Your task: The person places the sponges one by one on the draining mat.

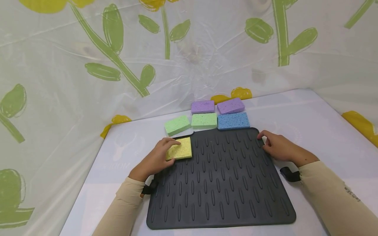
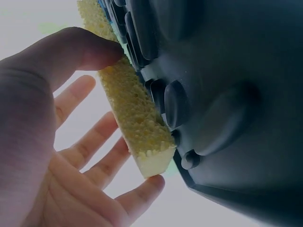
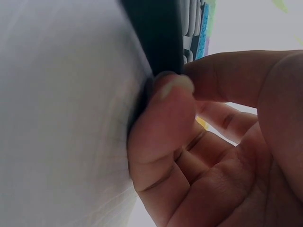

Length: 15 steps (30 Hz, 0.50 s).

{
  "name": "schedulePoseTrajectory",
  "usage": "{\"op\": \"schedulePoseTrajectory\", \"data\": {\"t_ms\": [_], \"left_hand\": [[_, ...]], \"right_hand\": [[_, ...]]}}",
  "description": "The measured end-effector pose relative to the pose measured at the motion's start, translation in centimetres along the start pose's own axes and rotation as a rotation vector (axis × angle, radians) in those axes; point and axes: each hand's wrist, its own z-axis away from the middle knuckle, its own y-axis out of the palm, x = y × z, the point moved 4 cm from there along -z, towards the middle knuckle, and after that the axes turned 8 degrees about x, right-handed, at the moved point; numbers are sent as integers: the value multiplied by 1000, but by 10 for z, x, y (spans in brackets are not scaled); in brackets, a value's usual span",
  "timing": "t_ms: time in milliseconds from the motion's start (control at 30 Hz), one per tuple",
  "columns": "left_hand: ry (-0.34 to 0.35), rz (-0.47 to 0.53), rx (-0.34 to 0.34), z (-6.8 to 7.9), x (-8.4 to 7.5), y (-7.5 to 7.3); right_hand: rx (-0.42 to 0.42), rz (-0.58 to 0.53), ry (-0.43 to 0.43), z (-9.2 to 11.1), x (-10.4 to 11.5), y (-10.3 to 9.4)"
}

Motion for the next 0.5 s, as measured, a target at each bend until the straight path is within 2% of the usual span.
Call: {"op": "schedulePoseTrajectory", "data": {"t_ms": [500], "left_hand": [[-8, 3, 21, -1, 3, 5]], "right_hand": [[-3, 11, 0, -1, 0, -1]]}}
